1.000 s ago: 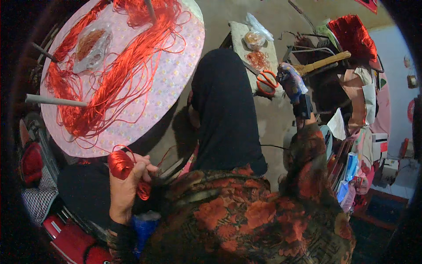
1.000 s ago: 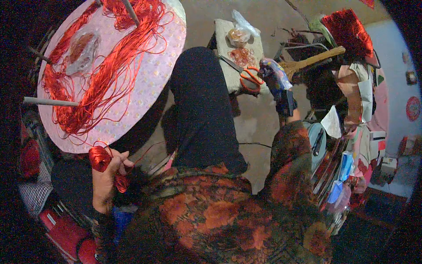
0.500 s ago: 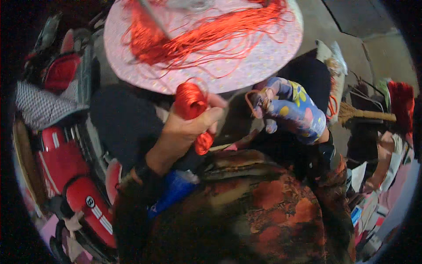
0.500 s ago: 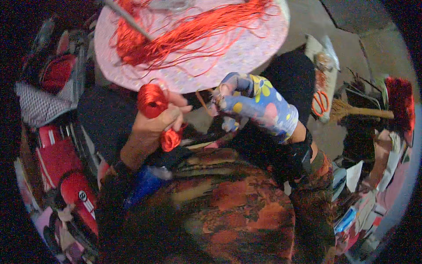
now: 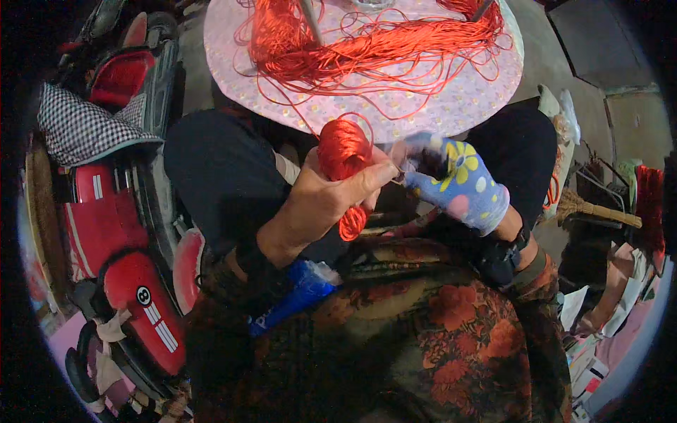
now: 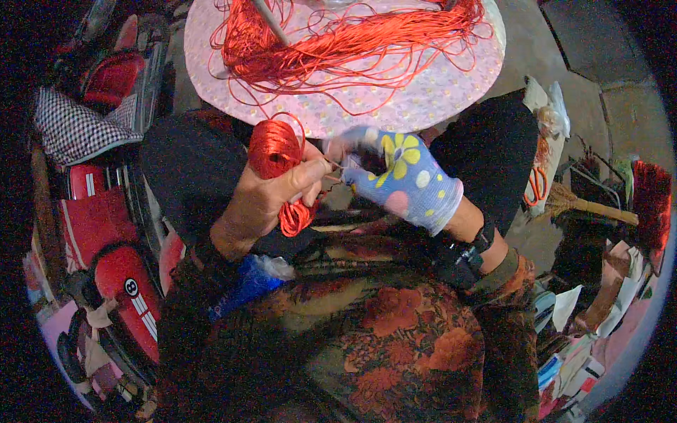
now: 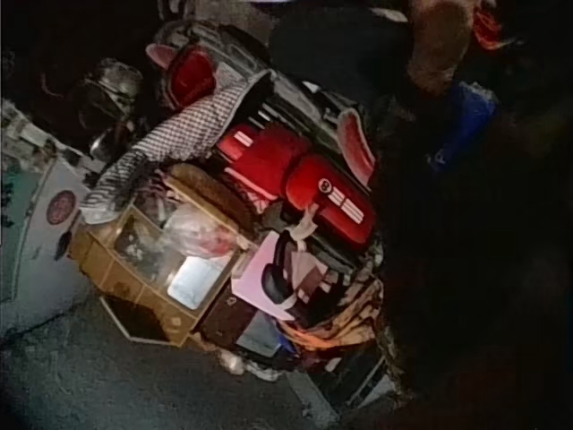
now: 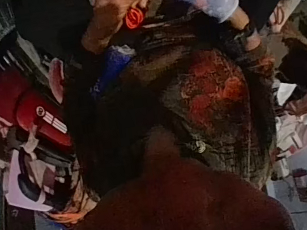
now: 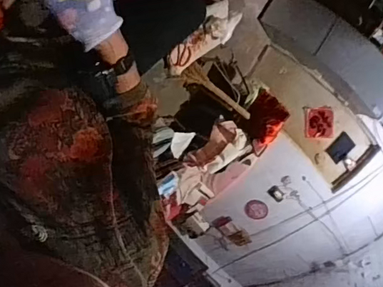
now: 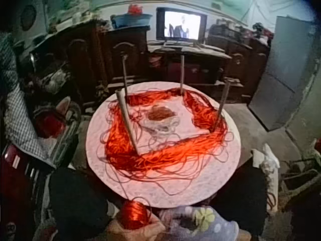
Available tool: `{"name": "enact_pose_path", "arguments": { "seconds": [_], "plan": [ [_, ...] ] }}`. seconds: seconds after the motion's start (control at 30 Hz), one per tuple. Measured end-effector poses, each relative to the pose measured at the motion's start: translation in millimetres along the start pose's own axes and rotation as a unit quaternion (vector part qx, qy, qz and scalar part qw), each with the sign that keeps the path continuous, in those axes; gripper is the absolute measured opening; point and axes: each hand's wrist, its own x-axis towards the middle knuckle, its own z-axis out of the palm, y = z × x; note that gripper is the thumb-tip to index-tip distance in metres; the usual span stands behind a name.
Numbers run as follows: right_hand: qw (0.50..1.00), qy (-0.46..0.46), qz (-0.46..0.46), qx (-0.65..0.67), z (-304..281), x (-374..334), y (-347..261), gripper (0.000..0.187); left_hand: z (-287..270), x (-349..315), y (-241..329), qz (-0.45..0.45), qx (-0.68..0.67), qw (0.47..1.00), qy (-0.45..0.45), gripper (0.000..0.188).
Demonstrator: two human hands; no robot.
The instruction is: The recorder winds red decorative string around a blue container to bundle it, then cuts it with scissors.
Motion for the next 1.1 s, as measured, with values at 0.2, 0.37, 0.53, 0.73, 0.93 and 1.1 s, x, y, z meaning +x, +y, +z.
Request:
{"name": "enact_pose_path", "arguments": {
  "seconds": [0.2, 0.37, 0.53, 0.73, 0.93, 1.1],
  "plan": [
    [0.964, -0.08, -0.109, 0.227, -20, -2, 17, 0.012, 4, 4, -3, -0.012, -0.012, 1.0, 0.002, 0.01],
    [0.927, -0.081, 0.022, 0.366, -15, -10, 2, 0.02, 10, 8, -6, -0.028, -0.005, 1.0, -0.007, 0.012],
    [0.999, 0.011, -0.047, -0.012, -15, -14, -6, 0.041, 3, 14, -17, -0.061, 0.001, 0.997, -0.046, 0.017],
    [0.911, -0.016, -0.233, -0.34, -14, -2, -21, 0.071, 2, 9, -7, -0.164, 0.188, 0.962, -0.106, 0.018],
    [0.934, -0.115, -0.194, -0.277, -7, 20, -14, 0.055, -3, 10, -34, 0.14, 0.302, 0.941, -0.067, 0.013],
    [0.993, -0.052, 0.013, -0.103, -11, 2, 5, 0.025, -6, 9, -9, -0.046, 0.147, 0.988, 0.009, 0.016]
  ]
}}
